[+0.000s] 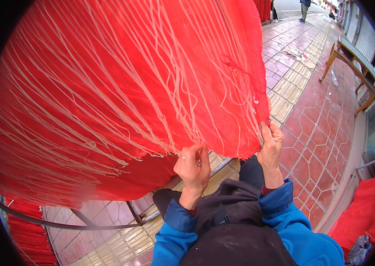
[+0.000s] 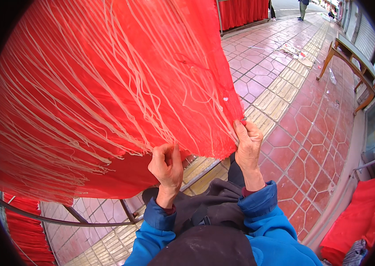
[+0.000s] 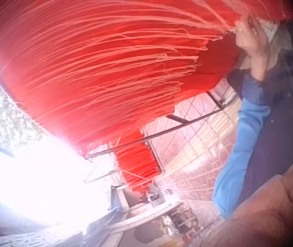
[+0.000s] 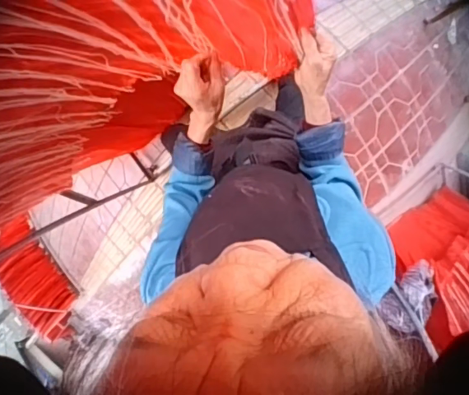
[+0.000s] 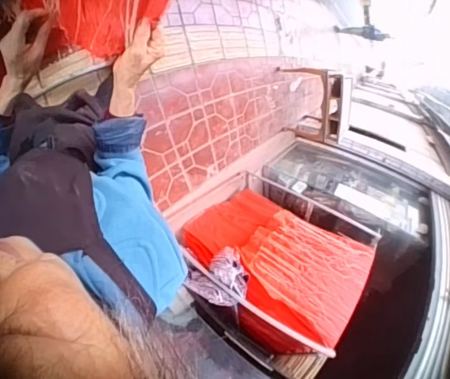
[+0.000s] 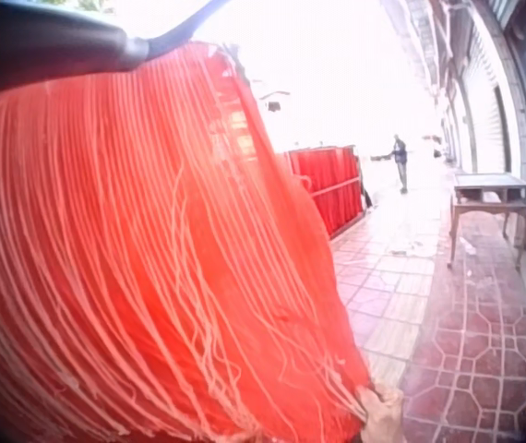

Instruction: The person repairs a red fishing net by hand, repeatedly pulling loose white threads, tying knots, and securing the net to a metal frame. The hands work continuously on different sections of the net throughout the clip.

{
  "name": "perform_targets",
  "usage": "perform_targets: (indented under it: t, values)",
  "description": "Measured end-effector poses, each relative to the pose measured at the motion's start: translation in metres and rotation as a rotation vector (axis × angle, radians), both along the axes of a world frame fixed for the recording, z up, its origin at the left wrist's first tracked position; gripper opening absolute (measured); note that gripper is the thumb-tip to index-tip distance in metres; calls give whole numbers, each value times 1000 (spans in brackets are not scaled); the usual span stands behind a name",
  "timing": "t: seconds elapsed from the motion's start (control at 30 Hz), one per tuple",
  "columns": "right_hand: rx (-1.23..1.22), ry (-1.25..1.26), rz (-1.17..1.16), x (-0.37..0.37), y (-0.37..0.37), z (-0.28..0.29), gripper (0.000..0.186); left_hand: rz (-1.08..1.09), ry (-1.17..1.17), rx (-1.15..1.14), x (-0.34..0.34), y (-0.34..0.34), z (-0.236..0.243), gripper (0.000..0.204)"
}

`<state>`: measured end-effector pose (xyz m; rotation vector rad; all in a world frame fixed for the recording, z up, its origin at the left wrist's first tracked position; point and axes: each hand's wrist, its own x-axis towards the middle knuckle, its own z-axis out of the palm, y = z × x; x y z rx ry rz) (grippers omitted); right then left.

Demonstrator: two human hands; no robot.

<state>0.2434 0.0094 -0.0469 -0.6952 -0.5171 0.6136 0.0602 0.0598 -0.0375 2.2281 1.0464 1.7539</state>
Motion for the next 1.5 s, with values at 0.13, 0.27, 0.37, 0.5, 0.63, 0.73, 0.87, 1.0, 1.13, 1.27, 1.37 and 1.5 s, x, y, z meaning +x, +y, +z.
perform_targets:
  t: [0.13,0.27,0.37,0.5,0.63,0.73,0.87,1.0,1.13,1.27,1.37,1.5]
  values:
    - [-12,-1,-8,0,0,1,9,86,80,34,3,3,7,20]
    - [-12,2,-14,-1,0,0,9,96,100,47,5,7,4,20]
    - [-21,-6,-23,0,-1,0,9,108,112,79,6,11,3,20]
    - [-28,-9,-29,0,1,1,9,106,109,76,7,16,4,19]
    - [-36,-2,-40,1,2,0,8,67,99,26,1,9,1,20]
    - [-43,0,-37,2,3,-3,8,5,97,12,-10,-6,-4,20]
    - [-28,-20,-52,4,5,-5,8,-44,114,8,-23,-25,-7,21]
    - [-37,-7,-29,3,4,-4,8,-88,144,-21,-34,-44,-7,22]
    - [-46,-2,-37,1,2,-1,8,-150,155,-46,-37,-59,-10,23]
    - [-32,-11,-41,0,1,0,8,-204,171,-28,-30,-59,-20,22]
    - [-17,-25,-41,0,1,0,8,-246,143,8,-16,-56,-27,21]
    - [-10,-23,-28,0,0,-2,7,-200,224,4,-8,-42,-29,20]
